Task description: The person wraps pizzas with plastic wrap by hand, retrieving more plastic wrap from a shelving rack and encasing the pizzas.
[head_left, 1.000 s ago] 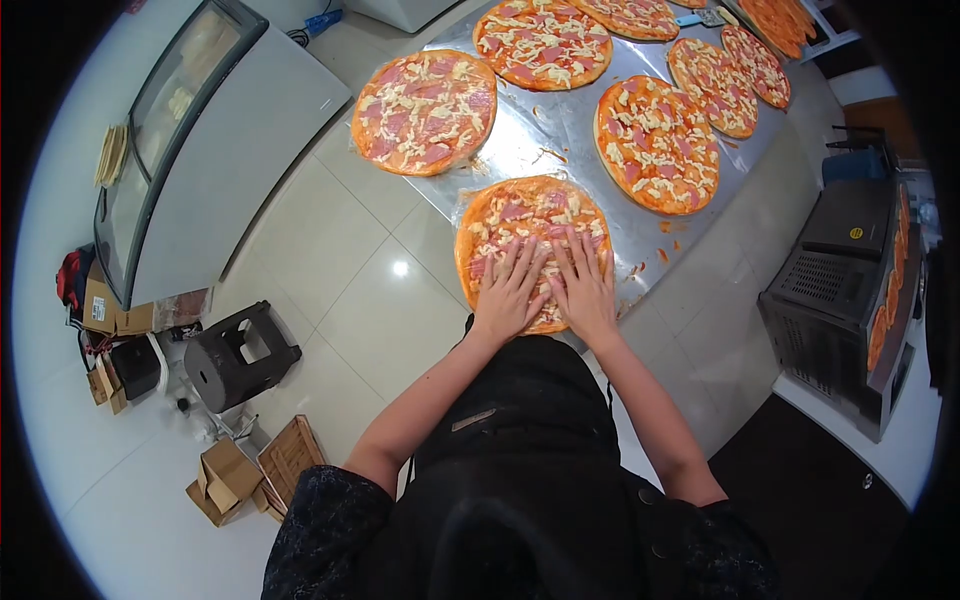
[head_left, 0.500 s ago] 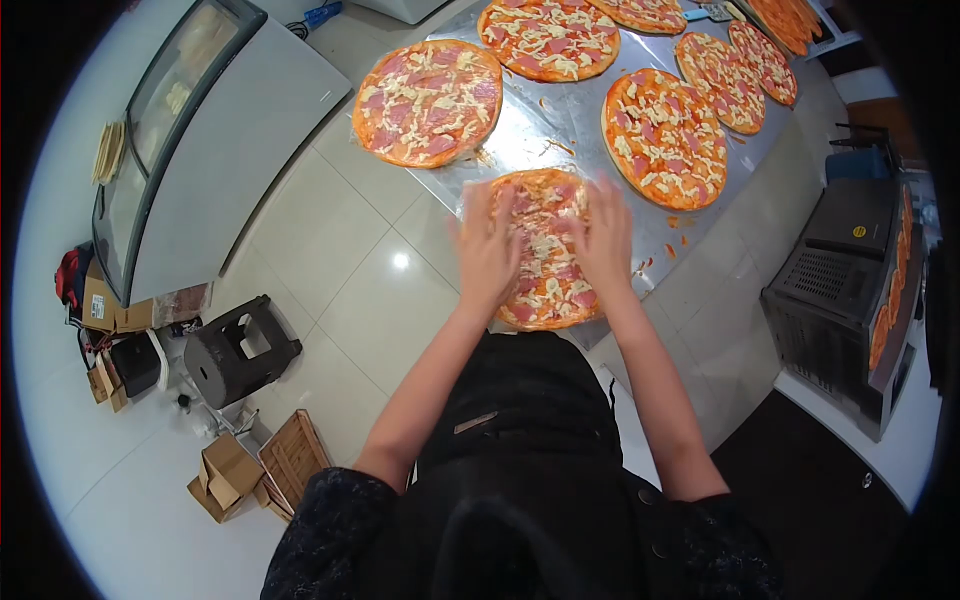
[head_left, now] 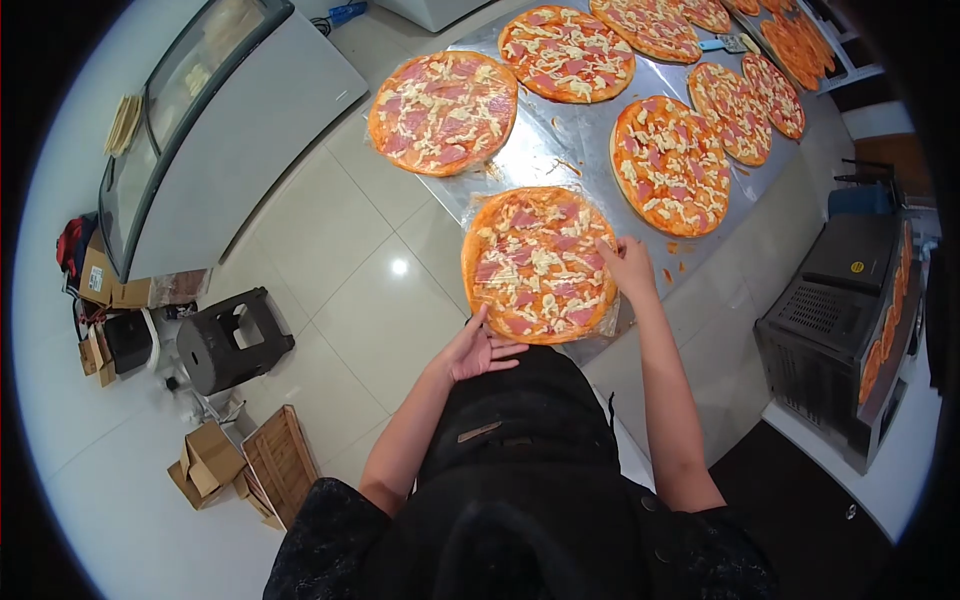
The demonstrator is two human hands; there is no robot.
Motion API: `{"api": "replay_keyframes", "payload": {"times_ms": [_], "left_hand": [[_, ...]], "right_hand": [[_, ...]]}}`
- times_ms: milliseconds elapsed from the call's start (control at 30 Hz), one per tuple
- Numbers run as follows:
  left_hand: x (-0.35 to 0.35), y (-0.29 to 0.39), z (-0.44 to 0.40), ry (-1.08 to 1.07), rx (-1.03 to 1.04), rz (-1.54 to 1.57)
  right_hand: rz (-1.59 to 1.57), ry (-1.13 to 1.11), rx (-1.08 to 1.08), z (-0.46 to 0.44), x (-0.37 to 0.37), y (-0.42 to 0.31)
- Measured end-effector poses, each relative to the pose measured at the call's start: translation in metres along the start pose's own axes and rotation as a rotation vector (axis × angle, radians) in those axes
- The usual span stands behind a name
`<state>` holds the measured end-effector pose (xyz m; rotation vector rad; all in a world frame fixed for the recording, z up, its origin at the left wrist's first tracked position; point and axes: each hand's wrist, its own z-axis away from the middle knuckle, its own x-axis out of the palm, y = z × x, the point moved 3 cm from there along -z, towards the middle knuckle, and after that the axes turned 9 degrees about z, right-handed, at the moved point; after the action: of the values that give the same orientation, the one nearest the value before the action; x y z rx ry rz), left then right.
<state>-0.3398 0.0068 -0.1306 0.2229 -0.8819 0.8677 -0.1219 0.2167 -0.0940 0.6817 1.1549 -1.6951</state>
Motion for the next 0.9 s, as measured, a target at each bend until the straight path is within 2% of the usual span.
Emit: {"api": "replay_keyframes", "payload": {"times_ms": [67,167,233,367,467,500,600,767,833,867,900], "left_hand": [[0.003,0.011,0.001,0.093,0.153,-0.216],[0.004,0.022,-0.003,0.112,0.206,-0.289],[0.009,0.025,0.000,0.115,0.243,-0.364],[0.012,0.032,0.007,0.197,0.330,-0.512],[0.017,0.031,0.009,0.209,0.427,-0.490],[0.020,0.031,0.008,0.214,0.489,-0.449],[0.023,0.032,0.007,0.222,0.545,-0.375],[0.026,0.033,0.009,0.220,0.590,-0.313],[0.030,0.034,0.009,0.217,0.609,-0.315],[0.031,0.035,0.010,0.206,0.612,-0.300],[0.032,0.035,0.011,0.197,0.615,-0.285]], "right_hand": [[0.060,0.028,-0.042,0.002,-0.003,0.000],[0.010,-0.030,-0.088,0.007,-0.002,0.003],[-0.200,-0.085,-0.078,0.016,-0.003,0.002],[-0.373,-0.152,-0.121,0.034,-0.002,0.009],[-0.603,-0.396,0.035,0.064,-0.010,0.014],[-0.564,-0.452,0.103,0.077,-0.019,0.009],[-0.625,-0.406,0.094,0.095,-0.007,0.016],[-0.690,-0.345,0.217,0.115,-0.004,0.029],[-0.721,-0.515,0.388,0.133,0.003,0.042],[-0.724,-0.511,0.385,0.135,0.002,0.047],[-0.838,-0.735,0.431,0.141,0.006,0.048]]}}
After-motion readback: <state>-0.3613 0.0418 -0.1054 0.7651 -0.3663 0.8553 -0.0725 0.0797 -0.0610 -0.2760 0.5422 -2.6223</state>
